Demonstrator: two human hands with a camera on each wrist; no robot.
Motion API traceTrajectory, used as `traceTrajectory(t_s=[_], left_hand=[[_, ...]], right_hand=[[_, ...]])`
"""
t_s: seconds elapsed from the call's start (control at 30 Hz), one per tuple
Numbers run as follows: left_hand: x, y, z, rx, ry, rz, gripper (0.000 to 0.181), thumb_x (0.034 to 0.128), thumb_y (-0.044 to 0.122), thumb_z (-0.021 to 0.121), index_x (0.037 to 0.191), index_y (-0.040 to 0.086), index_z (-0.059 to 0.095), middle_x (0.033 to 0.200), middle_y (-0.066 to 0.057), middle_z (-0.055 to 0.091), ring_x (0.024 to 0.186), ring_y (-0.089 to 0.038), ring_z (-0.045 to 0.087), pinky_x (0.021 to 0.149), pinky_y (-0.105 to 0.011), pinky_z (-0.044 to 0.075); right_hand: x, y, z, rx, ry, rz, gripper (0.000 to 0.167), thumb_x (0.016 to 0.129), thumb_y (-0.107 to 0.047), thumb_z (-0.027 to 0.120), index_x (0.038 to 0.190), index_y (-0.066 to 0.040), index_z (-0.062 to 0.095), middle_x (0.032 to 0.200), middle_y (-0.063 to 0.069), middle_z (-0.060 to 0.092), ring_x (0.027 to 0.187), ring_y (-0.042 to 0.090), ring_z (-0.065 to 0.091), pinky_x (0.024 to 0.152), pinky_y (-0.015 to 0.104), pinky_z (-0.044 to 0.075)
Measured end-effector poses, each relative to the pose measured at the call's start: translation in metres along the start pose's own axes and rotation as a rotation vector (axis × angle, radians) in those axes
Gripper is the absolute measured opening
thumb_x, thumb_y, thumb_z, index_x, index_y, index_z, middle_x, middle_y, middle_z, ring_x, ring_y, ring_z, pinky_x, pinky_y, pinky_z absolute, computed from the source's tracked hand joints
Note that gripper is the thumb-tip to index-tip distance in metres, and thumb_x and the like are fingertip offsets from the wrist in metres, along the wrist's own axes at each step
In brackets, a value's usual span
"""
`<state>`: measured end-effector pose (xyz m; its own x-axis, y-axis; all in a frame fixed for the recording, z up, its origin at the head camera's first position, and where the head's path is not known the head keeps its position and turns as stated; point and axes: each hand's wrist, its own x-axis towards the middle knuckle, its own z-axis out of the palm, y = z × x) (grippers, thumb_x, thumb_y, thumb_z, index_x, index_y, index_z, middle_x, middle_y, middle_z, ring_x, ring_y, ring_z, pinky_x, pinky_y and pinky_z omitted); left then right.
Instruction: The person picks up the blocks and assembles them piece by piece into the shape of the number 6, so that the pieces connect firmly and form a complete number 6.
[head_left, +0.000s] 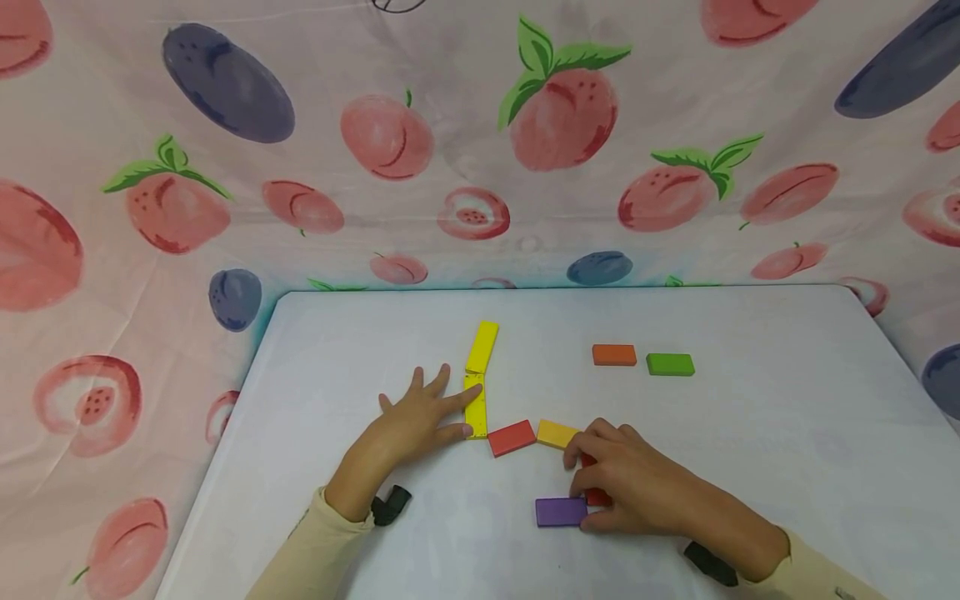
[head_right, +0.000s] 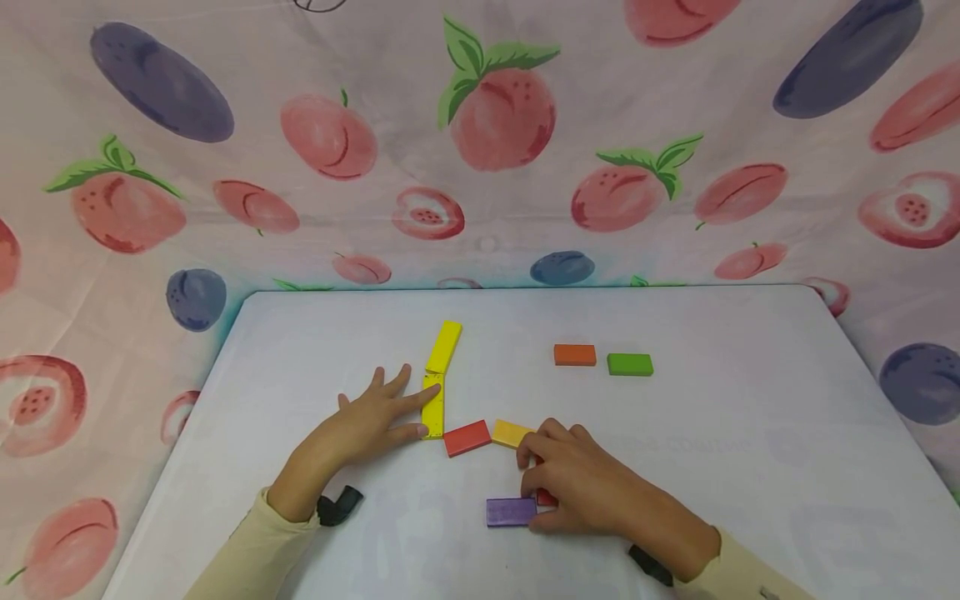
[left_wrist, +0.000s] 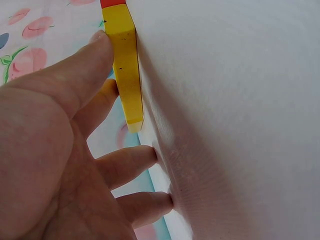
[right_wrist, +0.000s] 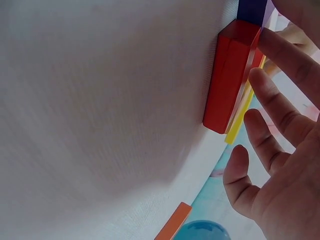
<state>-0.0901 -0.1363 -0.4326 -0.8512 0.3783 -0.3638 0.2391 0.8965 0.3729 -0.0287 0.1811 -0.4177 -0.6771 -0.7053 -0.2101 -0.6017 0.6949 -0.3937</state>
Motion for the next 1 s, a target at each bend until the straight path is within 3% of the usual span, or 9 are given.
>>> traceTrajectory(t_s=[1.0], left_hand=[[-0.0011,0.0004,0.0000,0.006,0.003,-0.007,0.063,0.0944,0.049,0.068,0.152,0.047,0.043,0.170,-0.011,0.024,0.155,-0.052,0.012,0.103,-0.089,0.016]], right_hand=[[-0.0018,0.0016,0.0012,-0.002,0.006,-0.013,0.017,0.079,-0.041,0.086,0.092,-0.041,0.076,0.117,-0.014,0.060,0.113,0.010,0.045,0.086,0.038,0.045]])
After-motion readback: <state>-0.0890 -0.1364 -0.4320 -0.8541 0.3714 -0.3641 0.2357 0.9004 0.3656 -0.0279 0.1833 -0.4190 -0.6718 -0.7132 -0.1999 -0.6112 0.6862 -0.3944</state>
